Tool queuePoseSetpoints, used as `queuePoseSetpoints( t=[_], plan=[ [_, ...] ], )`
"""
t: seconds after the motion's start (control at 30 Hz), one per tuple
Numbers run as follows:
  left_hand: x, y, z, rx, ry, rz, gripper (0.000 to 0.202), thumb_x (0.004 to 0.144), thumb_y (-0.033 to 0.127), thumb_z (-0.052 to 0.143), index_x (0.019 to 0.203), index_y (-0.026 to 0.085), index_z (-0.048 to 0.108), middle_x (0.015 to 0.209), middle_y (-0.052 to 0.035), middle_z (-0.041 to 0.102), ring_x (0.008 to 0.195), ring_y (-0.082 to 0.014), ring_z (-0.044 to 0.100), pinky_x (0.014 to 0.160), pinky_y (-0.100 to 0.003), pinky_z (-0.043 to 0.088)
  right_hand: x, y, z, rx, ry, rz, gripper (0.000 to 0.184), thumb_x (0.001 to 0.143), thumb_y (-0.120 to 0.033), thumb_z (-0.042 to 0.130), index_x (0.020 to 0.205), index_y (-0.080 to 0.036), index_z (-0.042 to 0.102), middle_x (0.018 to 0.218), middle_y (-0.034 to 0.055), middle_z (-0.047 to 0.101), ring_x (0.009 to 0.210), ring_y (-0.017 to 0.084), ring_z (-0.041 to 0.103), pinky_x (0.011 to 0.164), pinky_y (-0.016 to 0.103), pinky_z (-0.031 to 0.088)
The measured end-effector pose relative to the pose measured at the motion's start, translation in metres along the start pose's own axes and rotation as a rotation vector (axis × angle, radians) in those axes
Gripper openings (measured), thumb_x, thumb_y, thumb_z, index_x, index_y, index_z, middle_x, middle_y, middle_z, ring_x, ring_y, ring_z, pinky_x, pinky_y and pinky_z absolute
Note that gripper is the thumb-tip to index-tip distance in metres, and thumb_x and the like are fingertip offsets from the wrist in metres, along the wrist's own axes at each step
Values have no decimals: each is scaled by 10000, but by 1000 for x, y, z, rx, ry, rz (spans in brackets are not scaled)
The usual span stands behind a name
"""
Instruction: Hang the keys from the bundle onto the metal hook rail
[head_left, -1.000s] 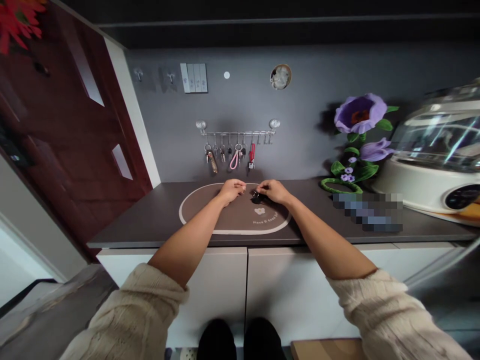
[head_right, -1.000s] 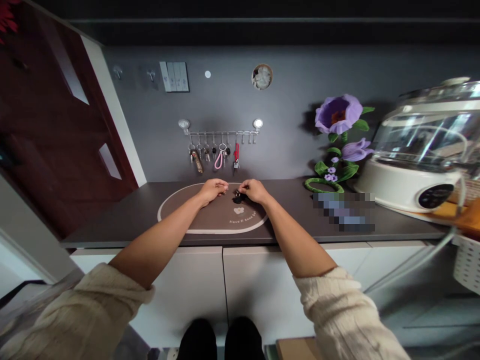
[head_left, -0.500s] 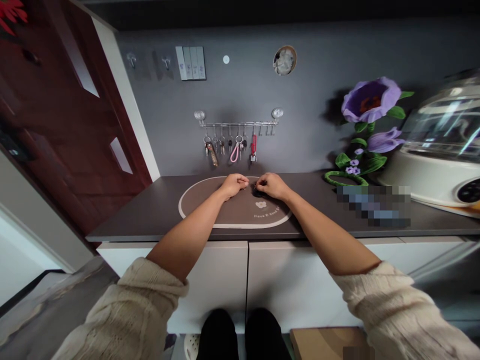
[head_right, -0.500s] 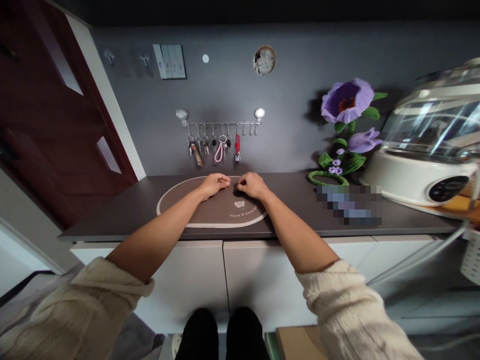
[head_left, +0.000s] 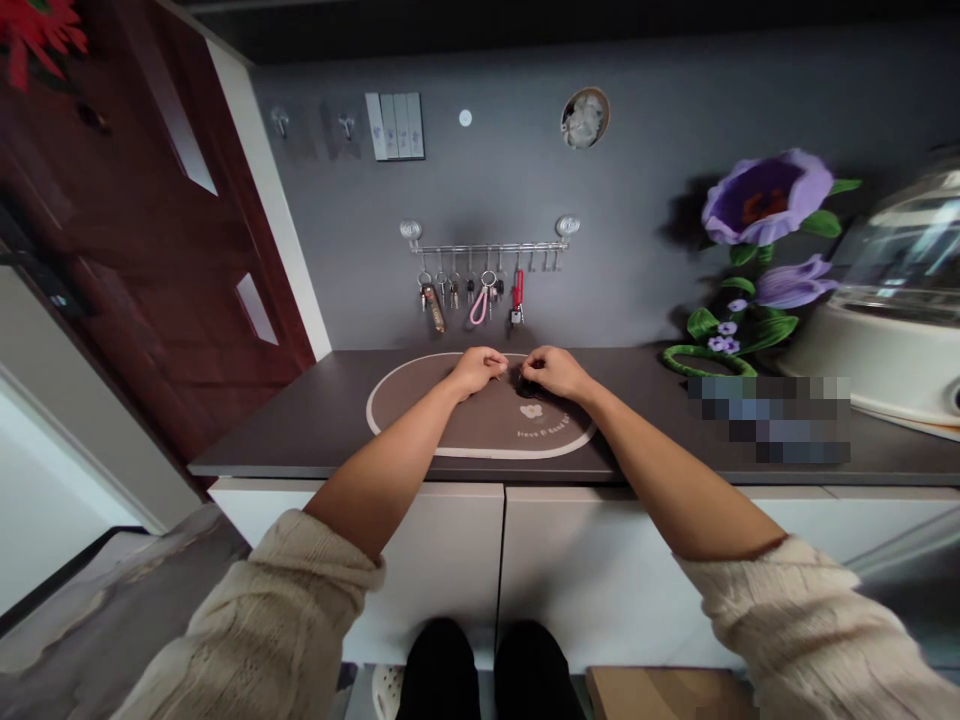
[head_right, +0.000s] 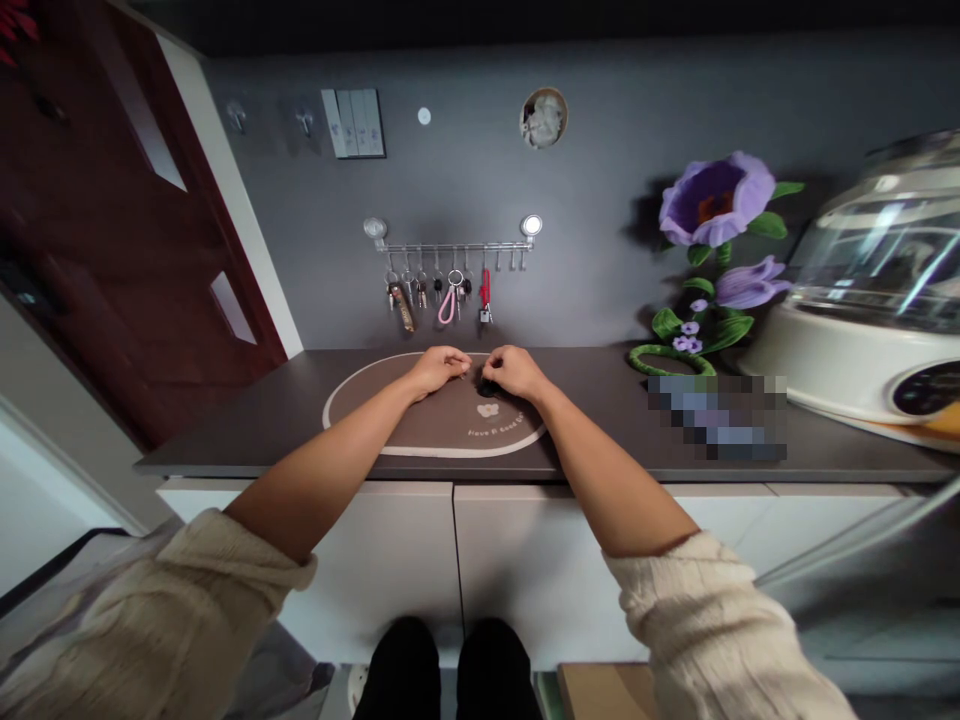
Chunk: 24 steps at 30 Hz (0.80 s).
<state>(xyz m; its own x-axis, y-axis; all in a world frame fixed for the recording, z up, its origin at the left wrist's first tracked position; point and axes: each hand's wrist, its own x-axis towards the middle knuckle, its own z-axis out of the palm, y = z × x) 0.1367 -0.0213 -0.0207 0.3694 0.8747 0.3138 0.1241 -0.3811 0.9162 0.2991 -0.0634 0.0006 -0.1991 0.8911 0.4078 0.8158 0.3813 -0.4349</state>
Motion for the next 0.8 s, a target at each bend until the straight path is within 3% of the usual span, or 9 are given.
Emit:
queuePoseSetpoints(
  t=[0.3, 0.6, 0.8],
  plan=[
    [-2, 6, 3, -45, 22, -19, 87, 630, 135, 589, 711, 105, 592, 585, -7, 561, 544, -76, 466, 616, -246, 382, 2, -1, 1, 190, 39, 93, 191, 629, -301, 505, 677, -137, 590, 611, 9, 584, 546, 85, 479, 523, 190, 351],
    [-4, 14, 5, -86, -35, 45, 186, 658, 220, 582, 812, 119, 611, 680, -23, 603, 608, -87, 489, 648, -244, 381, -1, -9, -6, 461, 5, 69, 220, 623, -334, 532, 706, -133, 565, 626, 12, 573, 539, 79, 473, 526, 193, 374],
    [-5, 17, 3, -64, -18, 100, 243, 644, 315, 584, 776, 112, 603, 674, -18, 590, 583, -85, 468, 579, -221, 356, -1, -5, -7, 628, 14, 31, 227, 647, -339, 528, 742, -136, 564, 628, 4, 561, 524, 67, 456, 524, 192, 372]
  ],
)
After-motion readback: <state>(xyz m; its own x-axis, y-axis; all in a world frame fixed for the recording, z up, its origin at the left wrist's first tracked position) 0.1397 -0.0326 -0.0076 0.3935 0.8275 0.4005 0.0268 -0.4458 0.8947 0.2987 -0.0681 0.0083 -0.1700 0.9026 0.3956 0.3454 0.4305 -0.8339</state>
